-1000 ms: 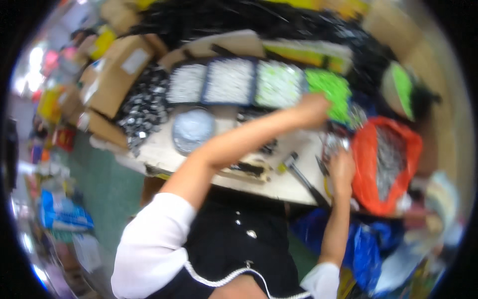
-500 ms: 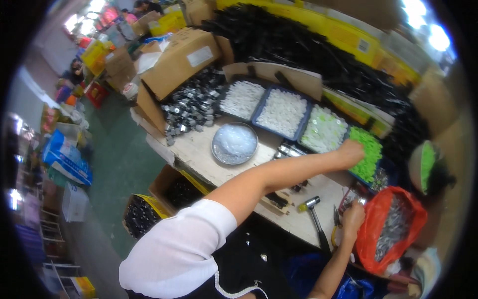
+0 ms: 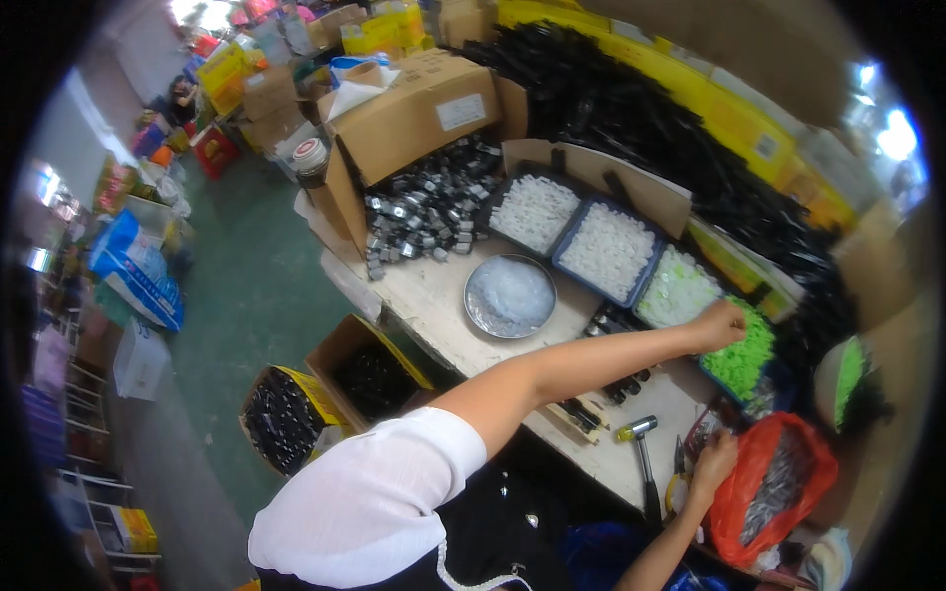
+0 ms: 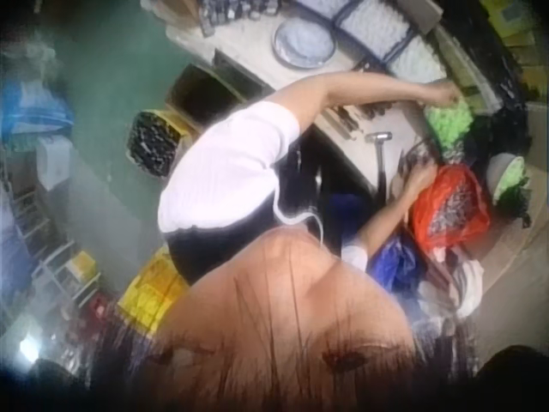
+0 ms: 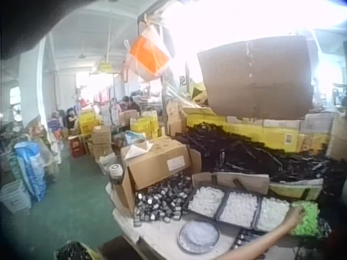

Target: The person assembles small lock components at a cluttered workbench. They pick up metal pins and plastic inserts, place them into a jig, and use a hammer to secure the parts. The person repeats this process for multiple units, occasionally using pliers to adjust components.

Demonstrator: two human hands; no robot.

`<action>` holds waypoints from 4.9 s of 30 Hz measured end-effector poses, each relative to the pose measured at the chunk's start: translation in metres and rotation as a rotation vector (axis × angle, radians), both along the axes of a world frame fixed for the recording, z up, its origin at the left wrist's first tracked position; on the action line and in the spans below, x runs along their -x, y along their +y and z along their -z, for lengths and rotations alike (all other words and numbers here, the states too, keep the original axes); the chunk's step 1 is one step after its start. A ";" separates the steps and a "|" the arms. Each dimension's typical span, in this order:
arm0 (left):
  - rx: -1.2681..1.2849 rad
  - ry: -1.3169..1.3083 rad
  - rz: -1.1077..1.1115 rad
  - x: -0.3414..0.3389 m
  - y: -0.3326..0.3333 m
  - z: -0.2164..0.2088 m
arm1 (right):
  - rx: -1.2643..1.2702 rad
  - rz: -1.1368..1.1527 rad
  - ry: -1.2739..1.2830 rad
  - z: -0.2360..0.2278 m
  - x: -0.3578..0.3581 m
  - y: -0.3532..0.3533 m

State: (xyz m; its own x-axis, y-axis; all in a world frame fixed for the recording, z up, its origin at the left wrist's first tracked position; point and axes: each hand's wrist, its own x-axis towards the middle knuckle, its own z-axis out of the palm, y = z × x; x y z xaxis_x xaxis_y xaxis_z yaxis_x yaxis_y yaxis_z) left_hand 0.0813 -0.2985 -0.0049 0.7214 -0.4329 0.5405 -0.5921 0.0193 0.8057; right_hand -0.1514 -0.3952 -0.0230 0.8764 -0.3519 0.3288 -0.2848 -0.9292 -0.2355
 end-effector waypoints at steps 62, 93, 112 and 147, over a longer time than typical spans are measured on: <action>0.376 0.894 0.194 0.182 0.274 -0.013 | -0.566 -0.703 -0.367 -0.056 -0.002 0.216; -0.312 -0.071 -0.204 0.170 0.284 0.033 | -0.116 -0.809 0.265 -0.040 -0.035 0.216; -0.579 -0.146 -0.179 0.164 0.279 0.023 | -0.325 -0.449 0.171 -0.063 0.011 0.127; -0.584 -0.233 -0.054 0.155 0.281 0.022 | -0.204 -0.420 -0.282 -0.069 -0.004 0.094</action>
State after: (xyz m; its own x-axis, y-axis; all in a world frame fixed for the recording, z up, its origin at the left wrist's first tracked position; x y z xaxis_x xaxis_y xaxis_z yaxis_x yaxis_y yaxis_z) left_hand -0.0736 -0.0178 -0.0269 0.6421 -0.6706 0.3716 -0.7414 -0.4197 0.5236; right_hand -0.1474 -0.3012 0.0463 0.8428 -0.0721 0.5333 0.2011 -0.8770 -0.4364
